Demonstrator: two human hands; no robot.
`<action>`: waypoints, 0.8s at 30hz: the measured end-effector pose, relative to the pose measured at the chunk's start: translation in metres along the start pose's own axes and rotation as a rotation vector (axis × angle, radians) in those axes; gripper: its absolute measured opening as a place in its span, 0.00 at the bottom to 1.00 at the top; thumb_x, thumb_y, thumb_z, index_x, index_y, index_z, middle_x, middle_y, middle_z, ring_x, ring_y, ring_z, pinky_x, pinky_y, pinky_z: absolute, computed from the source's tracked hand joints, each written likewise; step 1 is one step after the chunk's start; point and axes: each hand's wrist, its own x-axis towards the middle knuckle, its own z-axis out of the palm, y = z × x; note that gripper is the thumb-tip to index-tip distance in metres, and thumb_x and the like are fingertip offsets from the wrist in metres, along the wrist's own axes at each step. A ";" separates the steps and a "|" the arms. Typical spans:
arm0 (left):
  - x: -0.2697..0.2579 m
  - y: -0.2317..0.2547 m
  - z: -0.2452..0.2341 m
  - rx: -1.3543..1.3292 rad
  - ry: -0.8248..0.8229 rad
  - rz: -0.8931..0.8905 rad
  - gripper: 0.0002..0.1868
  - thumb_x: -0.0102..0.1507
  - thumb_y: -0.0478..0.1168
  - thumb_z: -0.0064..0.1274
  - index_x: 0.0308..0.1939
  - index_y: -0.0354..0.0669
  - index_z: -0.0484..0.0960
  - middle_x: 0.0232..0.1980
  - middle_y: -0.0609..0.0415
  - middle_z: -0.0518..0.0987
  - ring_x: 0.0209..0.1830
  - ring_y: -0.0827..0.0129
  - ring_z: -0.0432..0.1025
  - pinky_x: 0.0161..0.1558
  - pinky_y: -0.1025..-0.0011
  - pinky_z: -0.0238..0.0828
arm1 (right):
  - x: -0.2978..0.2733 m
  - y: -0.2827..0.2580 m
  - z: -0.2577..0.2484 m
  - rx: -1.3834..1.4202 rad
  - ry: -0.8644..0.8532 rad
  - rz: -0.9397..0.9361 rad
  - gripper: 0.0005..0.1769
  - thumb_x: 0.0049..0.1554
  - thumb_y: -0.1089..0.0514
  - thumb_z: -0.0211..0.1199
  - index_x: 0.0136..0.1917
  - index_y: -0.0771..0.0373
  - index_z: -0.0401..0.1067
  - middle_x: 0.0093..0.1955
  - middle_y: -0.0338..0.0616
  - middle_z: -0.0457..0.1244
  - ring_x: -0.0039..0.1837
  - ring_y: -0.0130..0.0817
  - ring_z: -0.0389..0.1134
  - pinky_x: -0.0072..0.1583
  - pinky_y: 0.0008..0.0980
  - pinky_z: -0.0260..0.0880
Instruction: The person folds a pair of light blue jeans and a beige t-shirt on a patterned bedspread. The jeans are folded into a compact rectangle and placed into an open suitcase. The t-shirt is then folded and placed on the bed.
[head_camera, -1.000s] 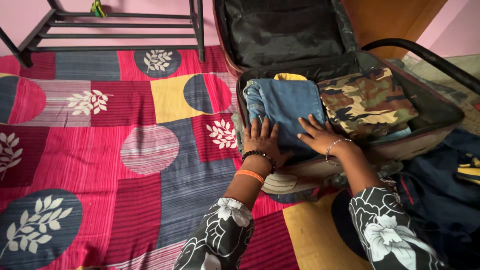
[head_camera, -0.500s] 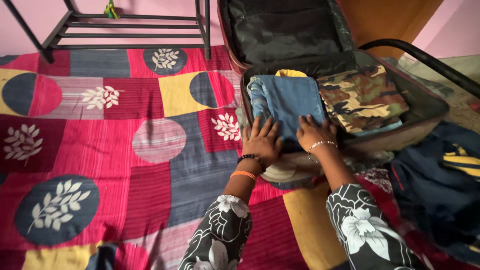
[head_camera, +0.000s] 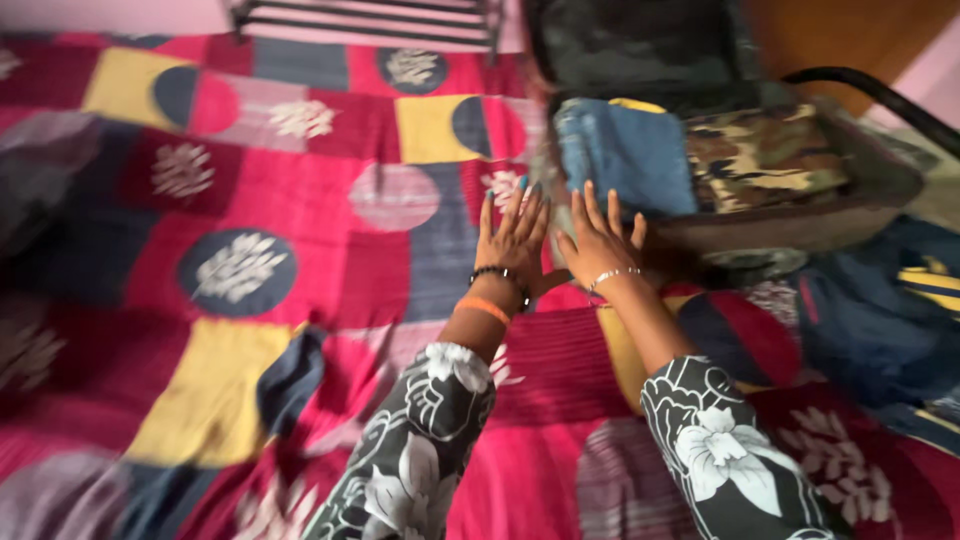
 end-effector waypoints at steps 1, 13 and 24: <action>-0.012 -0.011 -0.012 -0.002 -0.003 -0.017 0.65 0.51 0.79 0.51 0.80 0.45 0.50 0.85 0.53 0.45 0.84 0.61 0.29 0.76 0.39 0.18 | -0.005 -0.019 -0.006 -0.015 0.019 -0.044 0.45 0.60 0.37 0.49 0.83 0.51 0.40 0.88 0.37 0.31 0.86 0.48 0.27 0.74 0.70 0.25; -0.170 -0.168 -0.141 0.240 -0.004 -0.243 0.77 0.39 0.80 0.61 0.81 0.45 0.47 0.85 0.51 0.43 0.85 0.57 0.28 0.76 0.38 0.16 | -0.055 -0.267 -0.048 -0.115 0.046 -0.473 0.56 0.53 0.28 0.57 0.83 0.54 0.41 0.87 0.37 0.30 0.86 0.47 0.24 0.74 0.71 0.21; -0.287 -0.340 -0.181 0.433 0.135 -0.430 0.73 0.43 0.73 0.62 0.82 0.43 0.47 0.85 0.49 0.44 0.85 0.56 0.30 0.77 0.38 0.20 | -0.058 -0.486 -0.043 -0.125 0.024 -0.773 0.60 0.53 0.22 0.53 0.83 0.54 0.35 0.88 0.37 0.28 0.85 0.46 0.23 0.73 0.72 0.21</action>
